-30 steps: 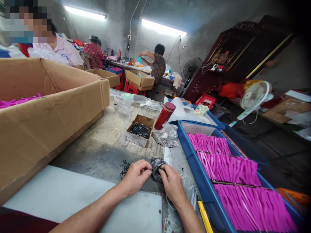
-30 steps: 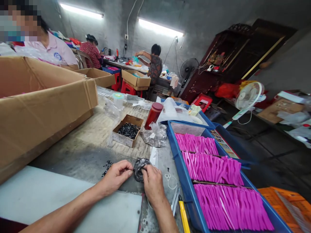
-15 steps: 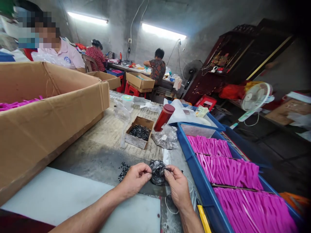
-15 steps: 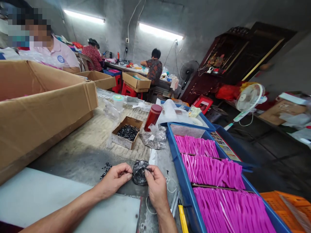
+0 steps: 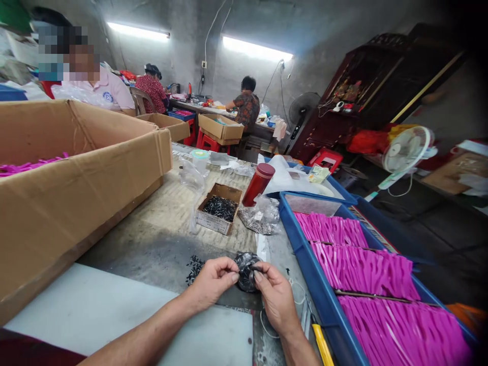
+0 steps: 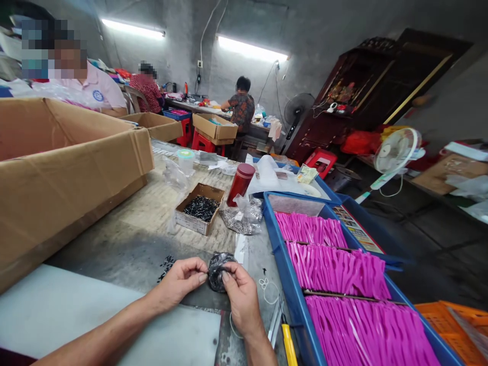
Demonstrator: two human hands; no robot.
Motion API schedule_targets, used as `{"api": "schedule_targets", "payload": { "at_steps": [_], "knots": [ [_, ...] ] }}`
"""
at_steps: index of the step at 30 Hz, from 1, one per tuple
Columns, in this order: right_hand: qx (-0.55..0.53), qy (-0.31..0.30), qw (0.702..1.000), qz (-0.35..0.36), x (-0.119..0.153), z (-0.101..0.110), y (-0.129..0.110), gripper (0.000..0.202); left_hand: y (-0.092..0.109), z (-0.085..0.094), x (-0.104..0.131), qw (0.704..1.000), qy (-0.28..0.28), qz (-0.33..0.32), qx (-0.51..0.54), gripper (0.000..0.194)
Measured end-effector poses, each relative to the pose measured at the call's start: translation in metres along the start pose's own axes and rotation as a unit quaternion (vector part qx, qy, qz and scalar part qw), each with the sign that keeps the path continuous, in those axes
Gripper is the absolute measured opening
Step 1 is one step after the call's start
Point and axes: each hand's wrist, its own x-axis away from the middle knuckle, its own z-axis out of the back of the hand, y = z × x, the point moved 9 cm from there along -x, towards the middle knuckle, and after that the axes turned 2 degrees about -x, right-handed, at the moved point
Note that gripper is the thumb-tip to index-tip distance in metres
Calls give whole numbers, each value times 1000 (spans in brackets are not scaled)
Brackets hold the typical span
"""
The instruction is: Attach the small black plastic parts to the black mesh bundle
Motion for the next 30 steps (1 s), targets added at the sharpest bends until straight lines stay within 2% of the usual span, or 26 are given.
{"api": "schedule_targets", "payload": {
  "at_steps": [4, 12, 25, 30],
  "knots": [
    [31, -12, 999, 3, 4, -7, -4, 20, -4, 0, 0, 998, -3, 21, 53, 22],
    [20, -30, 999, 6, 8, -22, -3, 19, -13, -5, 1, 993, -22, 51, 105, 24],
    [21, -48, 999, -2, 8, -25, 0, 18, -14, -5, 1, 994, -23, 55, 96, 24],
    [17, -54, 998, -2, 9, -26, 0, 17, -8, -4, 0, 997, -17, 38, 70, 24]
  ]
}}
